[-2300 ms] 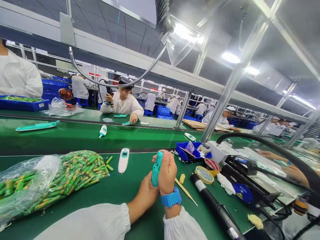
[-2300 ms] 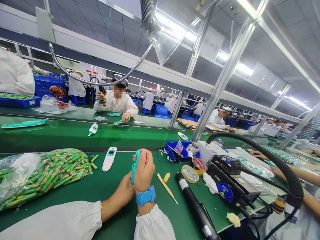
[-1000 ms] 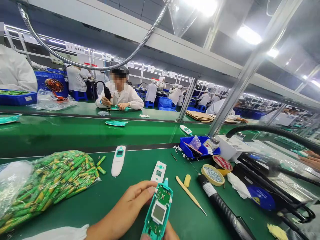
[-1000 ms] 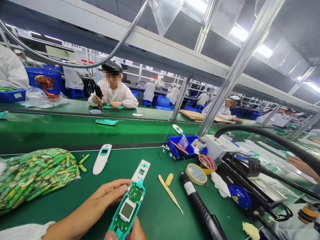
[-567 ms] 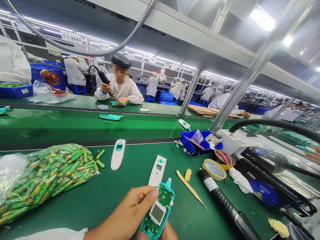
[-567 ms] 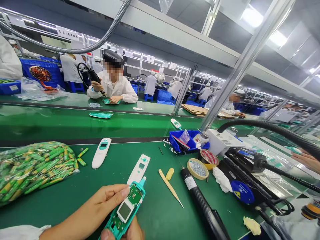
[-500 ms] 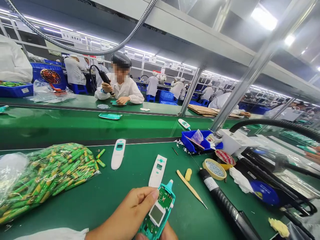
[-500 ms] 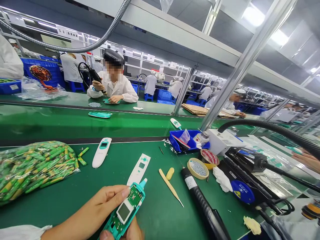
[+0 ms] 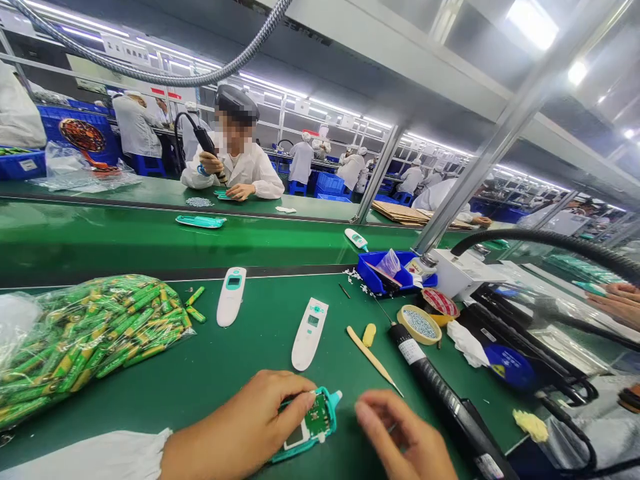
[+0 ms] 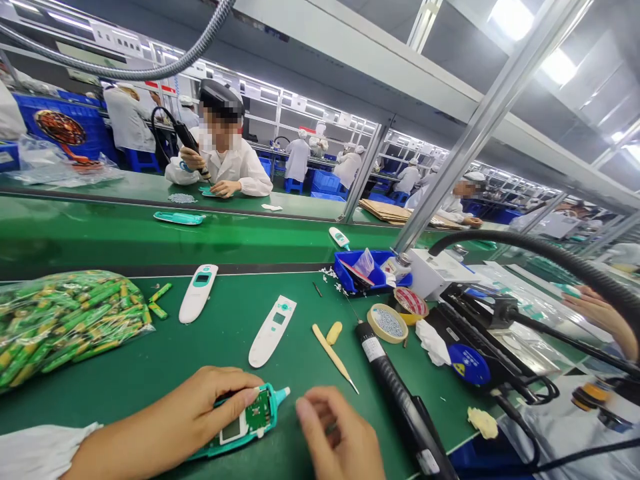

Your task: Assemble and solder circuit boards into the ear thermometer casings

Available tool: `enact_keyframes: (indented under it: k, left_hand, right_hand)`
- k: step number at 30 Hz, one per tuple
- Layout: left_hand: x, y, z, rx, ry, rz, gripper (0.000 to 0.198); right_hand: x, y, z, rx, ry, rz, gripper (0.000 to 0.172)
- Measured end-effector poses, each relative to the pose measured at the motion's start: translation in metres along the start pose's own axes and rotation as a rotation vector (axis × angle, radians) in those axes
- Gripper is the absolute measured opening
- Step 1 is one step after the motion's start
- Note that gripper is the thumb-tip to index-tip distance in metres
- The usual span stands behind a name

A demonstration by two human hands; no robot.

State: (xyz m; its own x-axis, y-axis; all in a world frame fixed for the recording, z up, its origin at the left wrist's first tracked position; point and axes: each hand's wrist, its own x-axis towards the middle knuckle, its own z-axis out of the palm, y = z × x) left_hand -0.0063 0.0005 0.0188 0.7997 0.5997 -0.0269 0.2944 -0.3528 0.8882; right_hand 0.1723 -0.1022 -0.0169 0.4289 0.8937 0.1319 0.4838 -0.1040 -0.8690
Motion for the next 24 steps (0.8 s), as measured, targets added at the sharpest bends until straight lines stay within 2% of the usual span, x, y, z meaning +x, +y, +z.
enact_keyframes:
  k: [2, 4, 7, 12, 16, 21, 24]
  left_hand:
    - [-0.002, -0.001, 0.001, 0.090, -0.045, 0.021, 0.032]
    - [-0.003, -0.003, 0.003, 0.192, -0.071, 0.011, 0.031]
    - [-0.002, -0.005, 0.008, 0.361, -0.062, -0.019, 0.028]
    - [-0.004, 0.001, 0.013, 0.469, -0.087, -0.078, 0.032]
    - [-0.009, 0.008, 0.017, 0.500, -0.104, -0.027, 0.031]
    - [-0.013, 0.008, 0.029, 0.530, -0.063, -0.029, 0.031]
    - [-0.015, 0.005, 0.037, 0.558, -0.044, -0.051, 0.031]
  right_hand:
    - [0.015, 0.006, -0.015, -0.285, 0.097, -0.152, 0.035]
    - [0.030, 0.015, -0.021, -0.529, 0.153, -0.257, 0.041]
    - [0.042, 0.026, -0.017, -0.655, 0.157, -0.267, 0.043]
    - [0.040, 0.030, -0.009, -0.610, 0.115, -0.223, 0.032]
    - [0.030, 0.027, -0.009, -0.507, 0.132, -0.199, 0.030]
    - [0.011, 0.015, -0.009, -0.286, 0.187, -0.161, 0.024]
    - [-0.001, 0.008, -0.006, -0.017, 0.196, -0.133, 0.016]
